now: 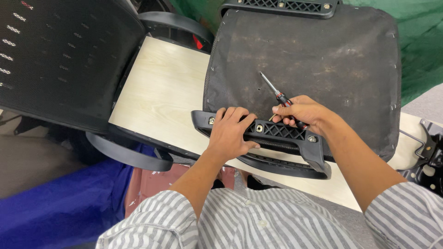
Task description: The person uses a screwdriver to tighten screws on the underside of an office chair seat, securing the armrest brackets to the seat base. The person works on multiple screws in sequence, holding the chair steady with one hand while turning the screwdriver with the other.
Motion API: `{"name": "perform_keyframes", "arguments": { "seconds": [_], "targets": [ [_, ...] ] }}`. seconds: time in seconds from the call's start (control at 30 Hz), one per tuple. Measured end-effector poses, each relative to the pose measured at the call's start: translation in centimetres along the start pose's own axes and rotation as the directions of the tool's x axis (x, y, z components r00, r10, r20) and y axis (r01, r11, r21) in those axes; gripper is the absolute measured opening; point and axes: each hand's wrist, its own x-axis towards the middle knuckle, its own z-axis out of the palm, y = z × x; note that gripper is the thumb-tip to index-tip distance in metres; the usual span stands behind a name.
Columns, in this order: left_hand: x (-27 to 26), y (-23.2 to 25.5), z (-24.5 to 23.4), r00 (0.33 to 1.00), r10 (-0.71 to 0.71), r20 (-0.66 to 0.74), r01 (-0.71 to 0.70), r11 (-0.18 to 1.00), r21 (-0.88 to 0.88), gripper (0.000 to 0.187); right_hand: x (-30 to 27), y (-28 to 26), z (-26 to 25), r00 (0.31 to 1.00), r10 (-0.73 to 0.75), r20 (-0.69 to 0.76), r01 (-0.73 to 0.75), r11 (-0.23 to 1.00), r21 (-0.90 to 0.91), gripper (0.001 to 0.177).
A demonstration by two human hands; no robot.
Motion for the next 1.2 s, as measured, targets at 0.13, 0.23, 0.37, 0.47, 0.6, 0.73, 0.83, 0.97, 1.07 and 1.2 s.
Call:
{"name": "perform_keyframes", "arguments": {
  "seconds": [0.13, 0.23, 0.37, 0.47, 0.6, 0.73, 0.83, 0.97, 1.07, 1.2],
  "targets": [
    [0.2, -0.1, -0.1, 1.0, -0.003, 0.03, 0.003, 1.0, -0.013, 0.073, -0.5, -0.1, 0.1, 1.0, -0.015, -0.014, 0.015, 0.999, -0.051, 0.02],
    [0.4, -0.2, -0.2, 0.999, 0.008, 0.037, -0.007, 1.0, -0.024, 0.073, -0.9, 0.0, 0.0, 0.999, -0.042, -0.02, 0.04, 0.994, -0.099, 0.021],
    [0.5, -0.4, -0.2, 0.999, 0.01, 0.052, -0.008, 1.0, -0.025, 0.074, -1.1, 0.2, 0.2, 0.998, -0.057, -0.019, 0.054, 0.991, -0.121, 0.021],
    [0.6, -0.7, -0.4, 0.997, 0.017, 0.078, -0.014, 0.999, -0.042, 0.072, -1.0, 0.1, 0.1, 0.997, -0.078, 0.02, 0.08, 0.994, -0.071, 0.02],
    [0.9, -1.5, -0.8, 0.987, 0.022, 0.161, -0.009, 0.997, -0.081, 0.068, -1.3, 0.0, 0.0, 0.989, -0.136, 0.054, 0.14, 0.985, -0.099, 0.021],
    [1.5, -2.1, -0.6, 0.978, 0.073, 0.195, -0.074, 0.997, -0.003, 0.083, -2.0, 0.1, 0.8, 0.975, -0.218, 0.046, 0.222, 0.956, -0.191, 0.024],
    [1.4, -2.3, -0.4, 0.966, 0.082, 0.247, -0.094, 0.995, 0.038, 0.082, -2.9, 0.2, 1.3, 0.974, -0.226, 0.036, 0.228, 0.953, -0.199, 0.023],
    [1.3, -2.3, -0.2, 0.965, 0.104, 0.24, -0.122, 0.991, 0.061, 0.08, -4.3, 0.1, 1.9, 0.985, -0.169, -0.017, 0.159, 0.952, -0.26, 0.02],
    [1.3, -2.4, -0.2, 0.963, 0.111, 0.244, -0.129, 0.99, 0.059, 0.08, -4.8, 0.2, 3.2, 0.989, -0.149, -0.025, 0.138, 0.961, -0.239, 0.019],
    [1.3, -2.4, -0.3, 0.964, 0.123, 0.234, -0.137, 0.99, 0.042, 0.079, -5.0, 0.4, 4.3, 0.985, -0.159, -0.072, 0.135, 0.957, -0.258, 0.017]
  ]
}}
